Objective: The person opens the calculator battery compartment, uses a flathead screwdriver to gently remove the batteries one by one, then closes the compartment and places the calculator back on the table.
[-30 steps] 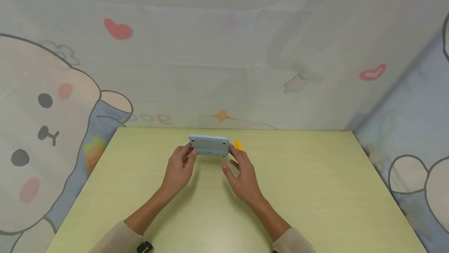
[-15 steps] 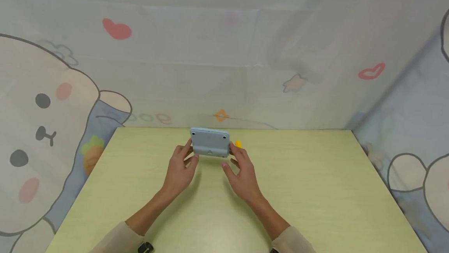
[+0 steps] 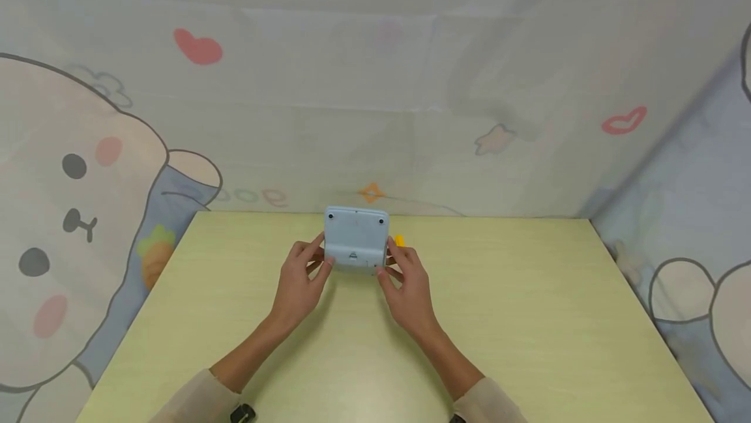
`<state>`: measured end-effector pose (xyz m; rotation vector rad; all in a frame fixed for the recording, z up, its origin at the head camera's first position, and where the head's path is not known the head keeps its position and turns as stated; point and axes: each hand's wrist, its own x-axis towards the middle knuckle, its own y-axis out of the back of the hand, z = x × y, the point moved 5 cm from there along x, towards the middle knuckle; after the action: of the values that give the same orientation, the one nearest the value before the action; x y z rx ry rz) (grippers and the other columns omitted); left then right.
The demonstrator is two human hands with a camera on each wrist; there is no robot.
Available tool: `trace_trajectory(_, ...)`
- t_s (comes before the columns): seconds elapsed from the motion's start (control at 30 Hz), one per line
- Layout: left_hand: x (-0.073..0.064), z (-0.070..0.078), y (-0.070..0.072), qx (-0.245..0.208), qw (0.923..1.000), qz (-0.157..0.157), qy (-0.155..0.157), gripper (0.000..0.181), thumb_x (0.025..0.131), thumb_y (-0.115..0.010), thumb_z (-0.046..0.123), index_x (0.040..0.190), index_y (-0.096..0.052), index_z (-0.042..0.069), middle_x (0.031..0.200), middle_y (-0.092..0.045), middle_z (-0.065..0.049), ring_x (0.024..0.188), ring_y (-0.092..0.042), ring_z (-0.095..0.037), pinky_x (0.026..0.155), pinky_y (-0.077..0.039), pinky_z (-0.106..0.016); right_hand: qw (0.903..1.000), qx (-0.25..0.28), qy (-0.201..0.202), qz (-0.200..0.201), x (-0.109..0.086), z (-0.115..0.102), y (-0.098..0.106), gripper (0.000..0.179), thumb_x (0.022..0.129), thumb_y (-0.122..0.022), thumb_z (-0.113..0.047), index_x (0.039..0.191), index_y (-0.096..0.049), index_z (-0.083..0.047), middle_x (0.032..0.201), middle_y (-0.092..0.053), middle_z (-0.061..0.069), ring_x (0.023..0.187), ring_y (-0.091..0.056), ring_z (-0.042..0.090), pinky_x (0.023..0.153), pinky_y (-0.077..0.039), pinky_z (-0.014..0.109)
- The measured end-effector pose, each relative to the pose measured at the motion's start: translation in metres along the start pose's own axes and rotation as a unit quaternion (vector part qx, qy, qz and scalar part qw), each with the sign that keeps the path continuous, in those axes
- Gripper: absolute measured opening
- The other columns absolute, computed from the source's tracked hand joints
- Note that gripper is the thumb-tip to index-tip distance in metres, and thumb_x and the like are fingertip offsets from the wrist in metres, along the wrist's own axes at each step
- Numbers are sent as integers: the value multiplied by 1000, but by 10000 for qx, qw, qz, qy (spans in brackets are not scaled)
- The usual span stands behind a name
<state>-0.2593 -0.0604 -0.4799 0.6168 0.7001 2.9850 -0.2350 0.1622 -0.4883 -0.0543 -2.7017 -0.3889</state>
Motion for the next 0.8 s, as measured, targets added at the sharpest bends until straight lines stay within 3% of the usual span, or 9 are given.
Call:
trace_trajectory(0.3, 1, 0, 1, -104, 9999, -7, 22, 51, 104, -69, 8, 152, -55, 1, 114, -55, -14, 108, -67, -25, 94, -59, -35, 9997, -80, -250, 23, 3, 2, 1, 57, 101, -73, -6, 154, -54, -2, 130, -60, 14, 114, -65, 31, 95, -59, 36)
trace_trajectory(0.67, 0, -1, 2, -96, 9998, -76, 129, 50, 103, -71, 10, 149, -58, 0, 112, -56, -10, 106, -66, -23, 88, -60, -30, 9994, -181, -281, 30, 6, 1, 1, 58, 99, -75, -4, 153, -54, 2, 128, -59, 18, 110, -65, 34, 92, -60, 41)
trace_trajectory(0.8, 0, -2, 1, -71, 9995, -136, 276, 49, 102, -72, 10, 148, -59, -1, 110, -56, -10, 104, -66, -23, 88, -60, -28, 9987, -332, -379, -14, 7, 1, 0, 57, 98, -75, -2, 151, -54, 4, 127, -59, 17, 109, -64, 32, 92, -60, 37)
